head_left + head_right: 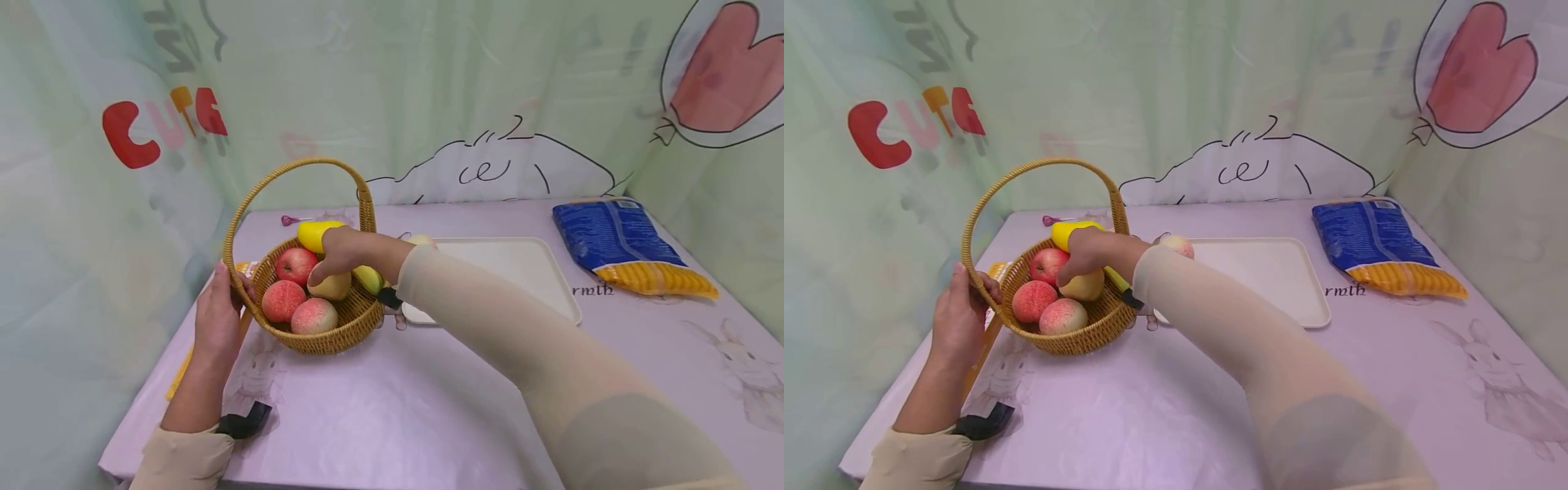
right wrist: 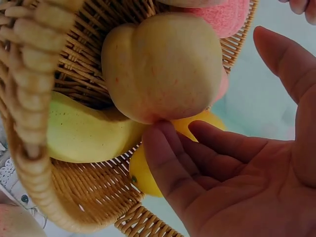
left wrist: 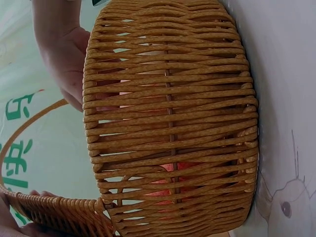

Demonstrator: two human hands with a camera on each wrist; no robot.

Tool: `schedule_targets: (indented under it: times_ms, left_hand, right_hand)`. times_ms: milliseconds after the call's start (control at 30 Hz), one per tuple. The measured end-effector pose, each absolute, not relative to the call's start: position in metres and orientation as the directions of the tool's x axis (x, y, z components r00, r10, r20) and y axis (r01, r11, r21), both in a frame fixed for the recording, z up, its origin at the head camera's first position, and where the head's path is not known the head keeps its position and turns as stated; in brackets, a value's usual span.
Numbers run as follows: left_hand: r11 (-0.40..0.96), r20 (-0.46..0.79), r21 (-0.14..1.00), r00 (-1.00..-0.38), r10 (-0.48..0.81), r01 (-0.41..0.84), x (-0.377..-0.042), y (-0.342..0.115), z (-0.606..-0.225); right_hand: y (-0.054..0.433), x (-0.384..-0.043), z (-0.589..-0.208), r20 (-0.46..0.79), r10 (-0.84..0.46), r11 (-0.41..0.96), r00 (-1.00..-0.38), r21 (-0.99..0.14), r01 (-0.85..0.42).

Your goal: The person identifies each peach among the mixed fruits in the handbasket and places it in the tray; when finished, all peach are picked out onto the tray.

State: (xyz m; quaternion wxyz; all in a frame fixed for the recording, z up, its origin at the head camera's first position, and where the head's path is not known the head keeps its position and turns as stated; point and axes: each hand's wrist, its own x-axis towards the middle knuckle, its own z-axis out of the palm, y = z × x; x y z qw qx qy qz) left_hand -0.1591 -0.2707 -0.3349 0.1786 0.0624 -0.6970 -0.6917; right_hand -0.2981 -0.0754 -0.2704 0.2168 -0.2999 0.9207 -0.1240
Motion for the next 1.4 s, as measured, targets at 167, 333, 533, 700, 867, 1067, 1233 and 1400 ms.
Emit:
schedule_targets:
  times_ms: [167,333,533,700,867,1067,1233,1400]
  left_hand:
    - [0.044,0.152,0.988,-0.93,-0.335,0.145,-0.159,-0.271,-0.335]
    - [0.053,0.16,0.987,-0.93,-0.331,0.152,-0.159,-0.27,-0.335]
    - [0.062,0.162,0.987,-0.931,-0.326,0.15,-0.16,-0.27,-0.335]
    - [0.081,0.159,0.987,-0.932,-0.326,0.14,-0.16,-0.27,-0.336]
    - [0.099,0.167,0.985,-0.929,-0.33,0.142,-0.161,-0.272,-0.336]
    - [0.108,0.164,0.985,-0.929,-0.333,0.135,-0.161,-0.271,-0.336]
    - [0.116,0.161,0.985,-0.928,-0.337,0.129,-0.16,-0.271,-0.336]
    - [0.111,0.159,0.985,-0.929,-0.333,0.129,-0.159,-0.271,-0.336]
  right_hand:
    - [-0.082,-0.3,-0.27,-0.362,-0.587,0.807,-0.724,-0.339,-0.484]
    - [-0.086,-0.303,-0.271,-0.378,-0.584,0.81,-0.719,-0.325,-0.487]
    - [-0.088,-0.303,-0.277,-0.362,-0.628,0.778,-0.689,-0.269,-0.568]
    - [-0.089,-0.304,-0.282,-0.366,-0.644,0.761,-0.672,-0.211,-0.614]
    - [-0.089,-0.304,-0.282,-0.403,-0.63,0.767,-0.664,-0.187,-0.614]
    - [-0.083,-0.304,-0.282,-0.392,-0.637,0.765,-0.664,-0.21,-0.609]
    - [-0.076,-0.306,-0.283,-0.333,-0.665,0.744,-0.668,-0.223,-0.63]
    - [-0.068,-0.308,-0.283,-0.276,-0.677,0.736,-0.682,-0.276,-0.618]
